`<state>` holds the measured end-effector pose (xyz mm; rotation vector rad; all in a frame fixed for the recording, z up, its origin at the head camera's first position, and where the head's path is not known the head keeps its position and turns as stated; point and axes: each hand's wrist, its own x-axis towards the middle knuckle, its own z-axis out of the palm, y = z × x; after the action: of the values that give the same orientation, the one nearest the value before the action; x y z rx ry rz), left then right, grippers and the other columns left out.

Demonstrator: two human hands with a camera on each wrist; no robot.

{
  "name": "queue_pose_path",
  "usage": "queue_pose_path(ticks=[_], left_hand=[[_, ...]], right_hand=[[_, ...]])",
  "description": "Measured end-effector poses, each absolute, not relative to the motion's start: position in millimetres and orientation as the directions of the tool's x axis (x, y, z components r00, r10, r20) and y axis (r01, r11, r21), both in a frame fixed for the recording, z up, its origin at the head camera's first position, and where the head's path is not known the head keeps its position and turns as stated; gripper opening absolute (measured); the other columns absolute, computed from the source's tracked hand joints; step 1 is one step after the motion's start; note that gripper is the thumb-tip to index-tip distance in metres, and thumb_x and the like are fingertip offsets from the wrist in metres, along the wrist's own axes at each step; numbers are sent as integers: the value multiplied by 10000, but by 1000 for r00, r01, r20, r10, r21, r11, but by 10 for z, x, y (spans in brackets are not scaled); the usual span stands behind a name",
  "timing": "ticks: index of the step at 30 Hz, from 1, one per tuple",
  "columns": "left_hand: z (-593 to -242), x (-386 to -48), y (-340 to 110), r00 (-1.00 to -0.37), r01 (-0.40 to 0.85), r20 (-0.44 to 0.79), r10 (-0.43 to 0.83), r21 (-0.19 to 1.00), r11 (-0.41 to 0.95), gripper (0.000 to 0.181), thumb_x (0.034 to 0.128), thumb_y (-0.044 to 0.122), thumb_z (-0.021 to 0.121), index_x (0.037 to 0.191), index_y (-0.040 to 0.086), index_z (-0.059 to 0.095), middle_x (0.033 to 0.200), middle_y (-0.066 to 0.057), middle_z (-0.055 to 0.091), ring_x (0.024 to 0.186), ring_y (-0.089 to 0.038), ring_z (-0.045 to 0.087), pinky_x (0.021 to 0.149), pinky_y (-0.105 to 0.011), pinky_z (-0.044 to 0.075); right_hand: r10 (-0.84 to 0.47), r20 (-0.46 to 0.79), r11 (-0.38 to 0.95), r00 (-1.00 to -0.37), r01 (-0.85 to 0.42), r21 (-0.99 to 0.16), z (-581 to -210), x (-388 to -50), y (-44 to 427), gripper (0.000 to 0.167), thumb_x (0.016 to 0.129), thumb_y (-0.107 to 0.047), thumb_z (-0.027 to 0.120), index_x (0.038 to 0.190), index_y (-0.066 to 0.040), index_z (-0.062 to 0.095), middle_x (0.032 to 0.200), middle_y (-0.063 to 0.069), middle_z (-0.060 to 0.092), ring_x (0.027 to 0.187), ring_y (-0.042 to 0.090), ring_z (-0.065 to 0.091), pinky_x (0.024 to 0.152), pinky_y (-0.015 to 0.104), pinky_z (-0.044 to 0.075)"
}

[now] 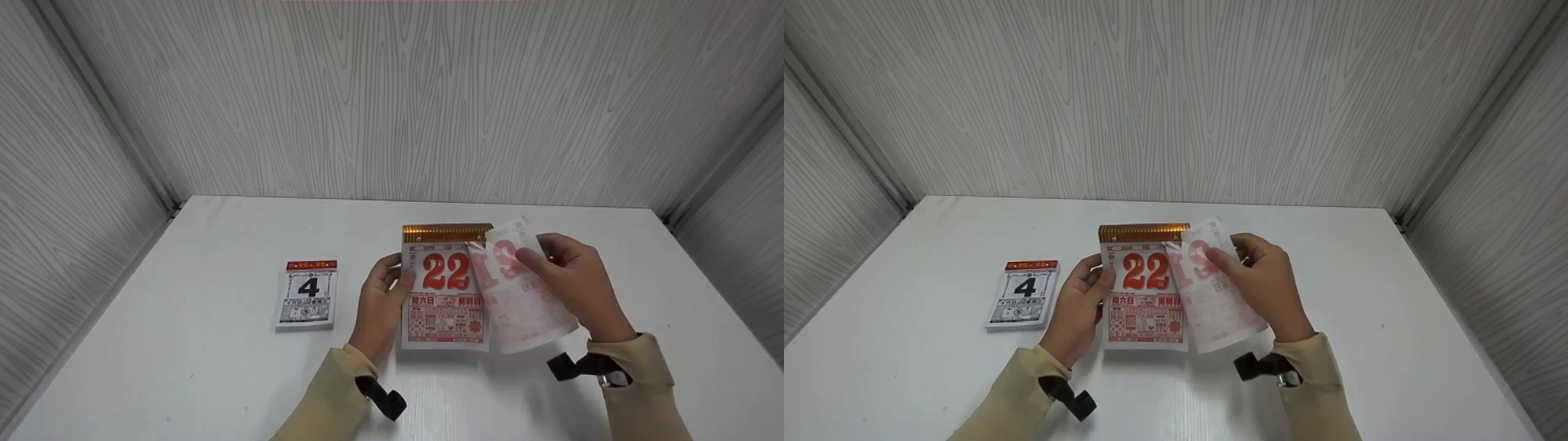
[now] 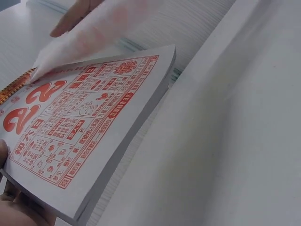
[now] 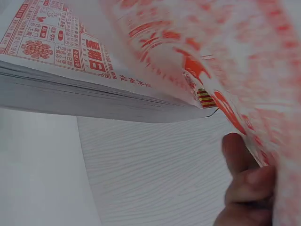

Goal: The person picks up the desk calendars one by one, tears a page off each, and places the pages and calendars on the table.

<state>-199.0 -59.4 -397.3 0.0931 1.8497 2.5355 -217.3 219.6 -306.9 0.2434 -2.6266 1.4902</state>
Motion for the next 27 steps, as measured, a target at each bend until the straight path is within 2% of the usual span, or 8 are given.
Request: queue_pose_path(ticks=[4,7,9,11,15,18,21,27], left_hand=[[-3958,-1984,-604,-999,36,46,22,944,-327,429,1061,310,603,1448,158,496,1267,-107,617,1071,-246,654,883,-336,557],[-3945,-1974,-599,-999,34,42,19,947,-319,431,1058,313,609,1447,162,499,1269,-102,619,1068,-243,657,883,-335,558],[-3935,-1966,-593,-999,31,39,19,948,-317,432,1057,310,612,1447,162,502,1274,-101,621,1069,-246,657,883,-338,559],[-3923,-1957,-587,-999,29,37,19,950,-312,432,1056,310,613,1446,161,503,1282,-98,622,1074,-247,657,885,-339,559],[-3907,-1948,-574,-999,29,36,18,954,-298,434,1051,326,616,1441,167,508,1285,-93,623,1084,-250,657,891,-342,560],[-3903,-1947,-556,-999,28,34,15,957,-288,436,1049,334,619,1437,164,514,1275,-95,621,1075,-247,658,888,-342,559],[-3909,-1946,-537,-999,25,30,11,960,-280,433,1052,335,616,1435,159,517,1266,-98,614,1066,-241,657,884,-338,558],[-3921,-1937,-522,-1000,24,28,10,962,-273,432,1059,317,609,1442,143,513,1265,-101,599,1064,-236,645,883,-332,555]], right_hand=[[-189,-37,490,-981,-61,-870,-3064,-2157,2235,578,941,-433,765,1342,-43,621,1059,105,724,825,194,705,698,309,593],[-255,-160,485,-954,17,-875,-3064,-2146,2241,570,939,-400,775,1322,-9,617,1053,102,749,865,210,722,758,326,590],[-273,-194,478,-942,43,-877,-3060,-2136,2245,559,944,-386,772,1306,12,622,1036,95,757,879,206,724,775,330,582],[-265,-206,469,-942,60,-881,-3054,-2125,2249,572,941,-381,776,1319,12,604,1034,94,755,881,210,725,777,334,584],[-219,-170,466,-961,50,-883,-3040,-2117,2245,671,951,-391,763,1450,-22,507,1105,92,724,905,200,707,778,332,583],[-187,-119,475,-975,16,-880,-3033,-2114,2230,644,985,-364,725,1479,-20,495,1168,95,685,954,182,665,820,312,563],[-165,-97,478,-981,7,-879,-3025,-2107,2197,570,984,-373,724,1408,-21,578,1145,98,682,939,182,655,800,315,568],[-145,-83,480,-986,3,-877,-3017,-2114,2105,515,892,-459,811,1182,-42,727,978,73,744,825,180,681,722,325,580]])
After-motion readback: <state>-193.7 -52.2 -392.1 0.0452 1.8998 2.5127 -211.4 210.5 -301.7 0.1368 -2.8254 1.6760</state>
